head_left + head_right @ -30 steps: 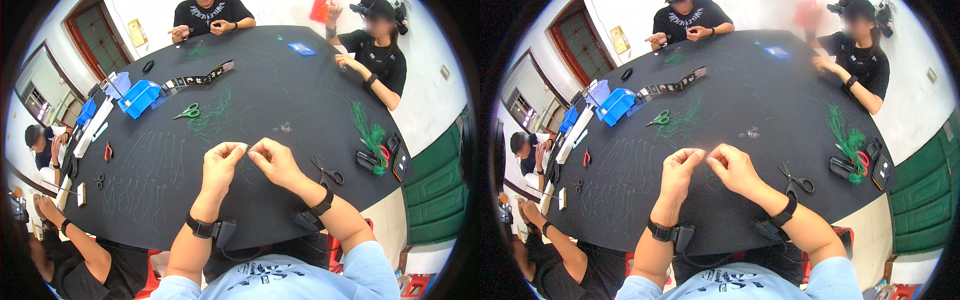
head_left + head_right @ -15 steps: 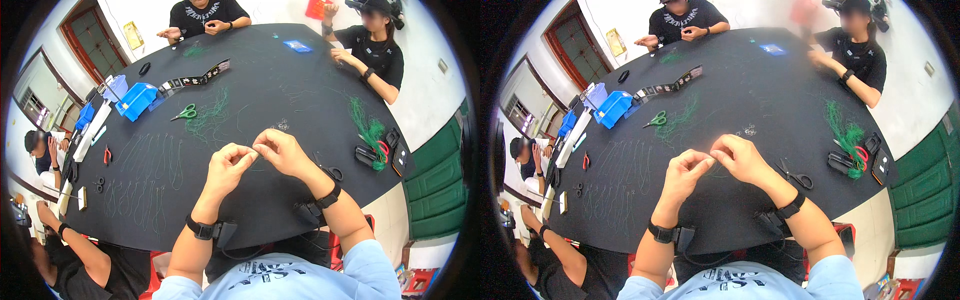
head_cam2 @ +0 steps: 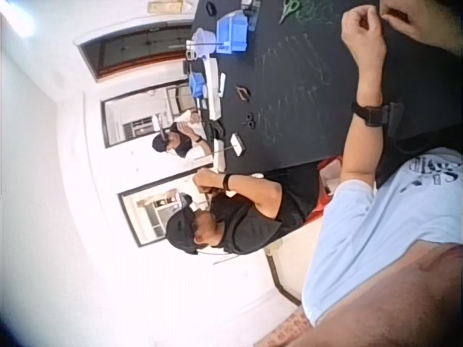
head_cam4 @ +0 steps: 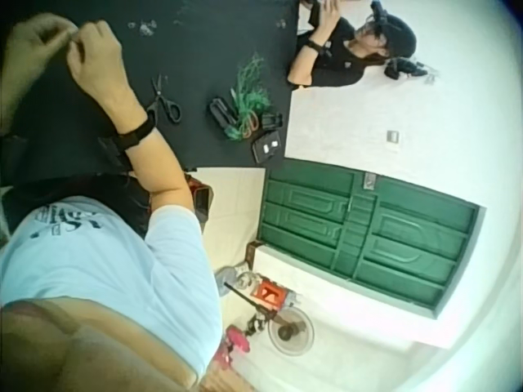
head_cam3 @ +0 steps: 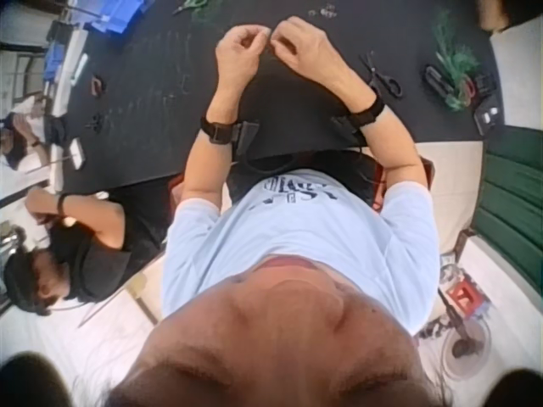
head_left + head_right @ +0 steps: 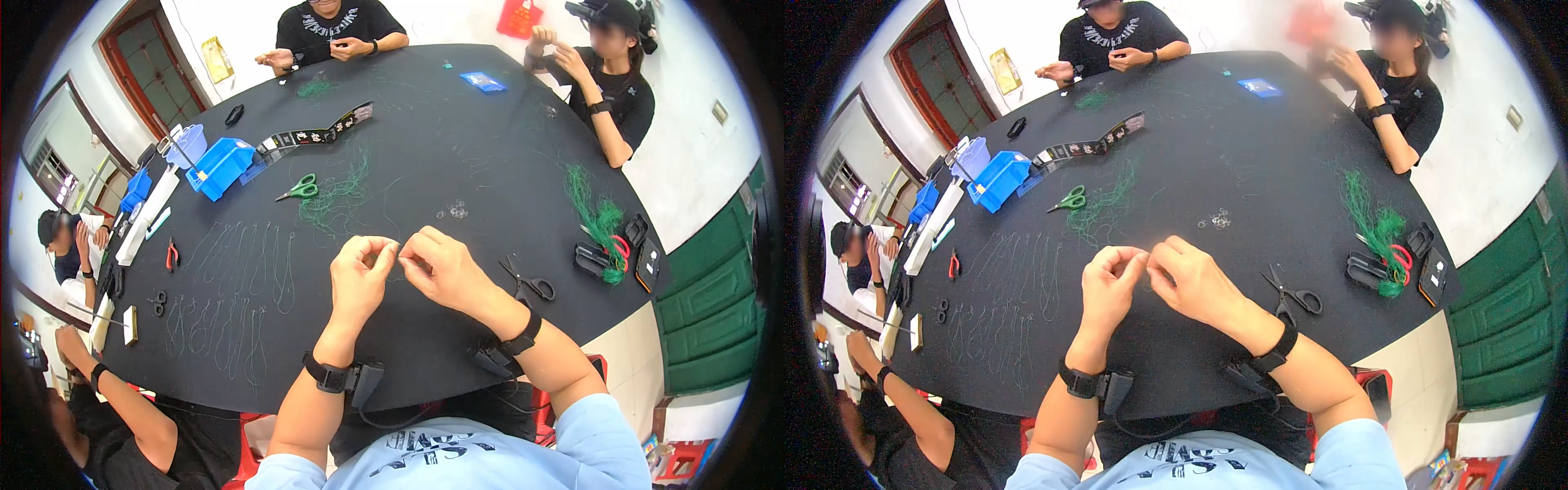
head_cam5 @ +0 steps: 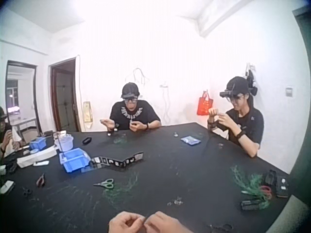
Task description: The person threads small weights and beads onto thin green fishing line by hand, carefully sliding the components into place along the wire. After several pieces are added, the person lays the line onto the table to join the other partially assembled rigs.
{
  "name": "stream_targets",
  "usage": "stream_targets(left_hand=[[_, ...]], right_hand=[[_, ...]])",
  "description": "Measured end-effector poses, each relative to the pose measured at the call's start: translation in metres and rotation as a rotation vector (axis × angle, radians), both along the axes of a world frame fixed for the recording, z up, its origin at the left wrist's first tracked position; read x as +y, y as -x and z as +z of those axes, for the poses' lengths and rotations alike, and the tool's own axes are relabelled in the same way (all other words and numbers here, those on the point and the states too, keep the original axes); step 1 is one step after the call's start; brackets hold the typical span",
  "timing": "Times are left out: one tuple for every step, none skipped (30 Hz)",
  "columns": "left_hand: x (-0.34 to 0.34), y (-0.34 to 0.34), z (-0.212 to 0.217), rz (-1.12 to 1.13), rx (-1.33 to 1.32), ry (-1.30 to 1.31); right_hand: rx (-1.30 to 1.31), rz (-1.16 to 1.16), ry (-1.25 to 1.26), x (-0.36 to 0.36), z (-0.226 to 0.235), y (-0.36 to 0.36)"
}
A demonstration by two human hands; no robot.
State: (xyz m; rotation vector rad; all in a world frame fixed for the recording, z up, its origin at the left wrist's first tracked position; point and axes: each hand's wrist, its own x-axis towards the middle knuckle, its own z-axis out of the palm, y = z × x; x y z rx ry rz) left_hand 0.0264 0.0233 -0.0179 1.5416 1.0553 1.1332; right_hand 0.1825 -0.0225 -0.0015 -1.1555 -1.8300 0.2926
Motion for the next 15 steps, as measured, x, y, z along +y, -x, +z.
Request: stream_targets(left_hand=[[-0.003, 0.000, 0.003, -0.012, 0.135, -0.156], [-0.005, -0.003, 0.007, -0.027, 0.267, -0.314], [-0.007, -0.005, 0.008, -0.072, 0.258, -0.361], [-0.008, -0.007, 0.011, -0.077, 0.256, -0.363], [-0.011, -0.007, 0.015, -0.132, 0.234, -0.296], [-0.013, -0.007, 0.018, -0.187, 0.211, -0.228], [-0.014, -0.006, 0.018, -0.212, 0.129, -0.159], [-0.013, -0.005, 0.017, -0.213, 0.129, -0.160], [-0.011, -0.004, 0.015, -0.204, -0.004, -0.052], [-0.009, -0.003, 0.013, -0.195, -0.138, 0.057], [-0.007, -0.002, 0.012, -0.174, -0.186, 0.094], [-0.007, -0.003, 0.012, -0.173, -0.190, 0.093], [-0.007, -0.004, 0.013, -0.134, -0.217, 0.113], [-0.007, -0.004, 0.014, -0.091, -0.242, 0.131], [-0.004, -0.002, 0.006, -0.047, -0.258, 0.136]], right_hand=[[0.001, -0.003, -0.001, 0.001, 0.002, -0.002], [0.002, -0.017, -0.047, 0.002, 0.004, -0.006], [0.004, -0.031, -0.094, 0.003, 0.005, -0.010], [0.002, -0.037, -0.095, 0.005, 0.005, -0.014], [0.038, -0.031, -0.070, 0.007, 0.004, -0.019], [0.072, -0.025, -0.045, 0.008, 0.003, -0.022], [0.101, -0.015, 0.012, 0.009, 0.002, -0.025], [0.100, -0.016, 0.011, 0.010, 0.000, -0.025], [0.231, 0.006, 0.210, 0.011, -0.005, -0.025], [0.360, 0.027, 0.410, 0.013, -0.008, -0.025], [0.357, 0.027, 0.410, 0.014, -0.010, -0.024], [0.469, 0.098, 0.501, 0.013, -0.013, -0.021], [0.581, 0.169, 0.592, 0.012, -0.014, -0.018], [0.578, 0.173, 0.593, 0.010, -0.015, -0.013], [0.476, 0.129, 0.520, 0.008, -0.016, -0.007]])
